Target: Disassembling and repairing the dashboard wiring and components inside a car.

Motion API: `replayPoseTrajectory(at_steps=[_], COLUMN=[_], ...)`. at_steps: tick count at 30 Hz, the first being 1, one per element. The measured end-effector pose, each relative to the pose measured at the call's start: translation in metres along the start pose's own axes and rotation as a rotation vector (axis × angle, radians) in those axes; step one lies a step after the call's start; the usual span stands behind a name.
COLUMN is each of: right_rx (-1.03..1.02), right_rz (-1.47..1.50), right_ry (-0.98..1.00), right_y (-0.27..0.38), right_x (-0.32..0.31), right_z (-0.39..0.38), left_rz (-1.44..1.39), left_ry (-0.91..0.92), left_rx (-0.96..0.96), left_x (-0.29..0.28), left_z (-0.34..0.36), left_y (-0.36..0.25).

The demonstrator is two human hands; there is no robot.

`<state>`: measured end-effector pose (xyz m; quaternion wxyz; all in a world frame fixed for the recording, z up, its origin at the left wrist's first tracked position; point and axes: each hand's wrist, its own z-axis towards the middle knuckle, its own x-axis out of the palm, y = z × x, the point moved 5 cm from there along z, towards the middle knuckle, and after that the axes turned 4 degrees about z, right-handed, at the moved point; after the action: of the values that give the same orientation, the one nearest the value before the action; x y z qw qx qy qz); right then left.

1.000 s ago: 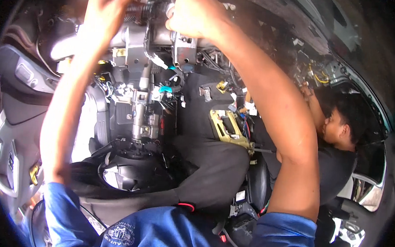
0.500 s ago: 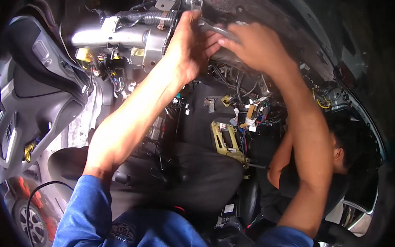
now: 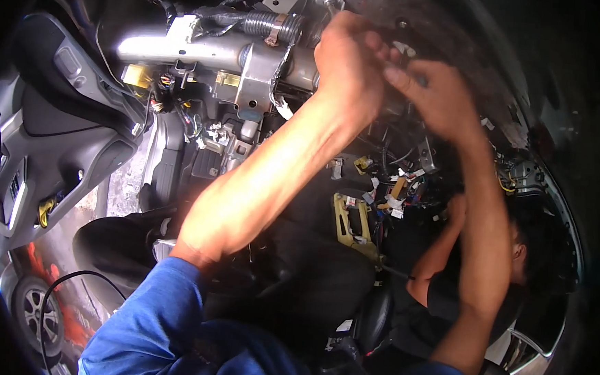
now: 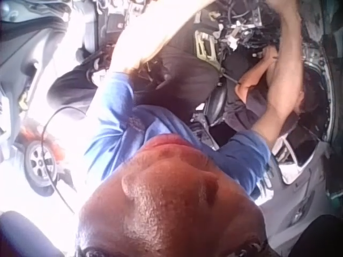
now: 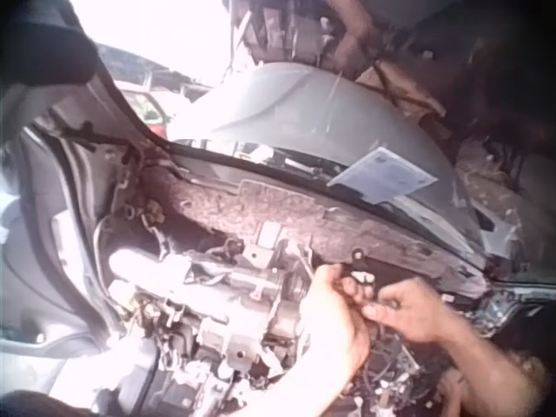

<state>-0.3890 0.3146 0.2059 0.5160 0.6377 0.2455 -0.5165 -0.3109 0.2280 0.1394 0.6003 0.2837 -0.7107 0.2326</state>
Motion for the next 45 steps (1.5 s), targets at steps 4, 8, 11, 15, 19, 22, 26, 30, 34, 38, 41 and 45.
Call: replayPoseTrajectory(at_steps=[4, 8, 11, 15, 19, 22, 26, 30, 34, 38, 41, 45], right_rx=[0.101, 0.112, 0.112, 0.070, 0.037, -0.150, -0.162, 0.193, -0.087, -0.010, -0.153, -0.111], right_rz=[-0.080, 0.088, 0.100, 0.035, -0.191, -0.551, -0.641, -0.537, -0.454, -0.393, -0.367, -0.387], right_ry=[-0.173, -0.317, -0.354, -0.116, 0.095, 0.033, 0.179, 0.419, 0.118, -0.014, -0.257, -0.243], right_y=[-0.005, -0.016, -0.018, -0.011, 0.012, 0.045, 0.065, 0.038, 0.033, 0.014, 0.000, 0.000], right_x=[0.016, 0.036, 0.035, 0.024, -0.008, -0.049, -0.054, -0.034, -0.033, -0.028, -0.028, -0.018], right_z=[-0.011, -0.017, -0.020, -0.012, 0.002, 0.016, 0.038, 0.040, 0.022, 0.019, 0.011, 0.009], left_rz=[0.219, 0.332, 0.415, 0.268, -0.060, -0.314, -0.552, -0.463, -0.446, -0.411, -0.316, -0.369], left_ry=[-0.058, -0.081, 0.002, 0.081, 0.239, 0.200, 0.236, 0.191, 0.180, 0.161, 0.232, 0.115], left_rx=[0.006, 0.008, -0.063, -0.124, -0.065, -0.133, -0.105, -0.101, -0.099, -0.124, -0.070, -0.286], left_x=[0.004, 0.004, 0.001, -0.008, -0.008, 0.003, 0.014, 0.004, 0.009, 0.007, 0.003, 0.007], left_z=[-0.002, -0.005, -0.004, 0.006, 0.010, 0.004, 0.007, 0.019, 0.019, 0.021, 0.022, -0.001], left_y=[-0.008, -0.014, -0.013, -0.009, -0.004, 0.000, -0.004, 0.004, 0.014, 0.014, 0.013, -0.009])
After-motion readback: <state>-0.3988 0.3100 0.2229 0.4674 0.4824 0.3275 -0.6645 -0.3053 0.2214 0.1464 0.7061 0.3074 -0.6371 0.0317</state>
